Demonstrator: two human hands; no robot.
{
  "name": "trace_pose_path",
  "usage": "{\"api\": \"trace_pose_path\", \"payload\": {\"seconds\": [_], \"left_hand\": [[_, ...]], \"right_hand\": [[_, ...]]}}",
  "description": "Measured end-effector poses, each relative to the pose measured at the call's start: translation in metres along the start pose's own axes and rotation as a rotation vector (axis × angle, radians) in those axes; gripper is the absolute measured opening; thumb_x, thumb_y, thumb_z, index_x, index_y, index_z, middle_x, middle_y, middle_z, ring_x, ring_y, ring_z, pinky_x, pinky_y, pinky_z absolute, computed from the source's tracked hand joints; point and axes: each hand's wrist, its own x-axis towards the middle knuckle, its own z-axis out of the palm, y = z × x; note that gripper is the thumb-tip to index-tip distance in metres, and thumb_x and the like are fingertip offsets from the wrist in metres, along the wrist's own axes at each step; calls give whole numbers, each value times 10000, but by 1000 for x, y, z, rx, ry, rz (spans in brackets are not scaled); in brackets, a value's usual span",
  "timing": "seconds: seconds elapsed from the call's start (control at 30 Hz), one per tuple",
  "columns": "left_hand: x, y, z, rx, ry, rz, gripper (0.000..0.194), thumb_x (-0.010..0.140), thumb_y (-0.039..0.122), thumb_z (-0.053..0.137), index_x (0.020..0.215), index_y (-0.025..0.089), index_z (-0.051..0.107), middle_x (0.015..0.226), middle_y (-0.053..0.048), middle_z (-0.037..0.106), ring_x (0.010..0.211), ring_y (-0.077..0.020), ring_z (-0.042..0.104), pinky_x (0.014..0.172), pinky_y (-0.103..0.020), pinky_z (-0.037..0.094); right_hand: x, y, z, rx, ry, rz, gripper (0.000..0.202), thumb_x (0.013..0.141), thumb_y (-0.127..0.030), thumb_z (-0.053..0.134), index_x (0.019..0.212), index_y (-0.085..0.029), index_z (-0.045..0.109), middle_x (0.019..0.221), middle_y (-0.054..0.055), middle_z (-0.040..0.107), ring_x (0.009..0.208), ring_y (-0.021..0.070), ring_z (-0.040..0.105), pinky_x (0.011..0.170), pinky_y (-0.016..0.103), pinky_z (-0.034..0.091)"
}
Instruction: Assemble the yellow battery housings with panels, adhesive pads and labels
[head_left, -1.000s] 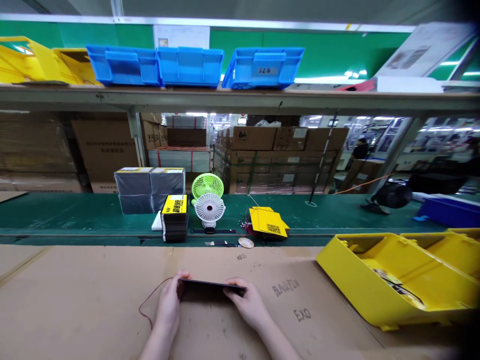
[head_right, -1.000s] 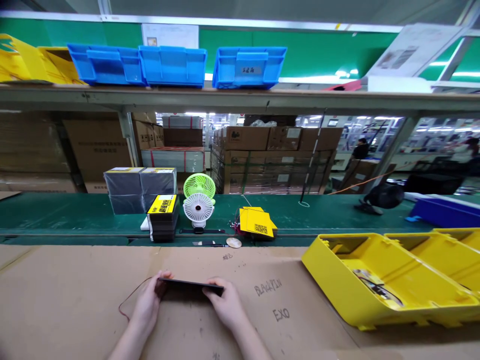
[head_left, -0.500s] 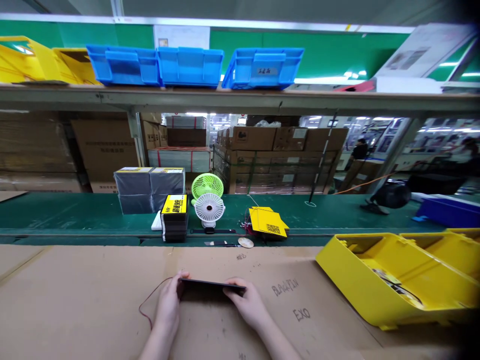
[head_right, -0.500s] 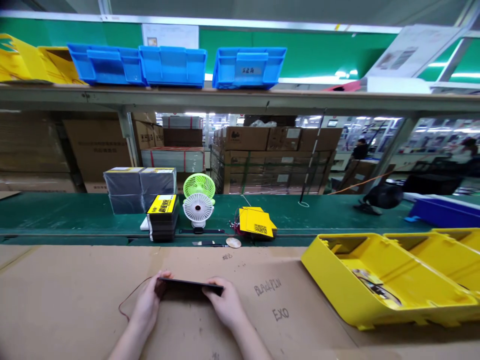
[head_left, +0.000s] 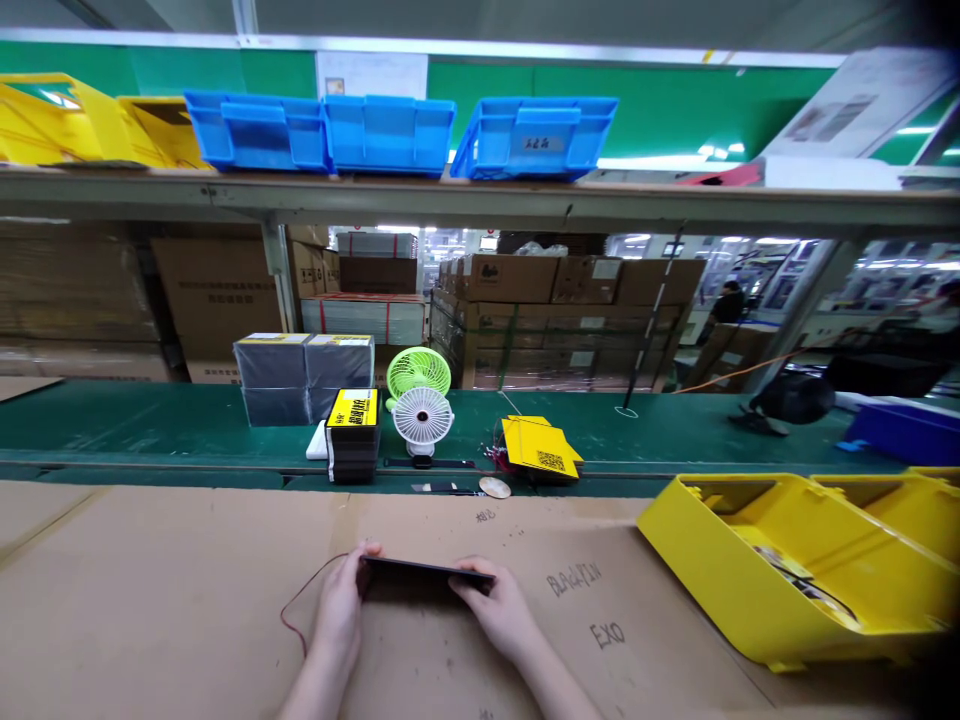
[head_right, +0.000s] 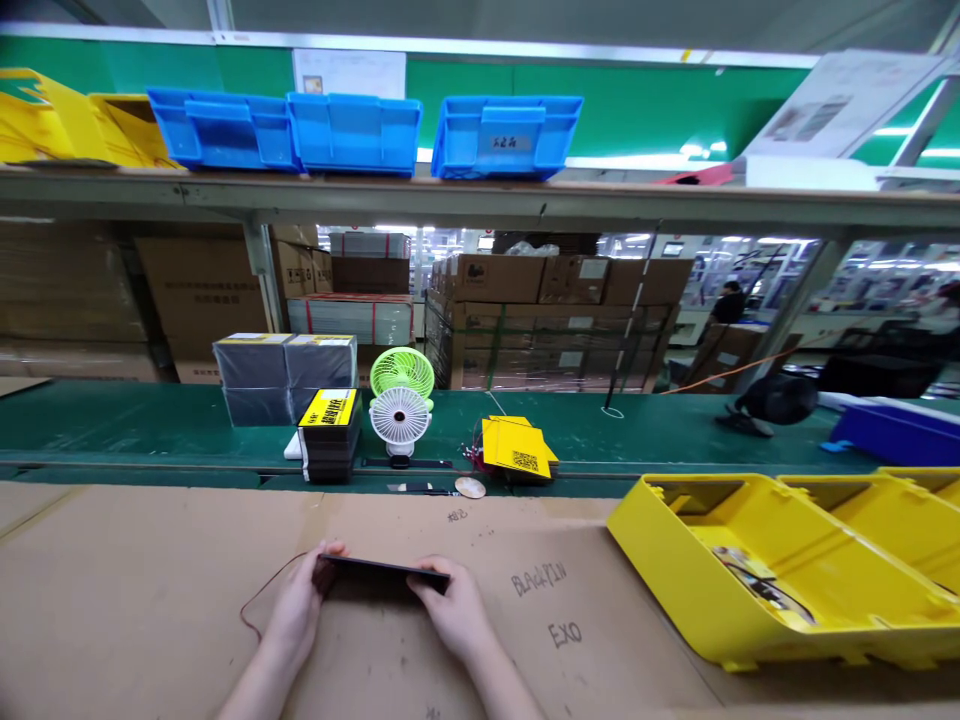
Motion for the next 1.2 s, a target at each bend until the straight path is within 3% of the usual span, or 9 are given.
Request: {"api": "trace_pose_path", "payload": {"seconds": [0.17, 0.8, 1.2], "left_hand": [[2, -2, -2, -3, -45, -41, 346, 657, 418, 668, 826, 119, 712, 886, -101, 720, 998, -259, 609, 956, -380, 403], [1, 0, -1, -16, -42, -49, 322, 643, 406, 670, 804, 129, 709, 872, -94, 720, 1057, -273, 581, 973, -387, 391], [1, 0, 0, -20, -39, -42, 325, 647, 403, 672, 804, 121, 710, 860, -93, 720, 950, -246, 623, 943, -373, 409]], "right_hand": [[0, 0, 0, -4, 3, -5, 216, 738, -383, 611, 784, -185, 682, 804, 40, 682, 809, 223, 613, 760, 298, 450], [0, 1, -1, 5, 1, -1, 194, 732, -366, 618, 774, -188, 683, 797, 34, 682, 804, 219, 614, 756, 295, 449], [0, 1, 0, 4, 22, 7, 204, 725, -367, 618, 785, -181, 677, 831, 48, 685, 832, 233, 612, 793, 314, 447]]}}
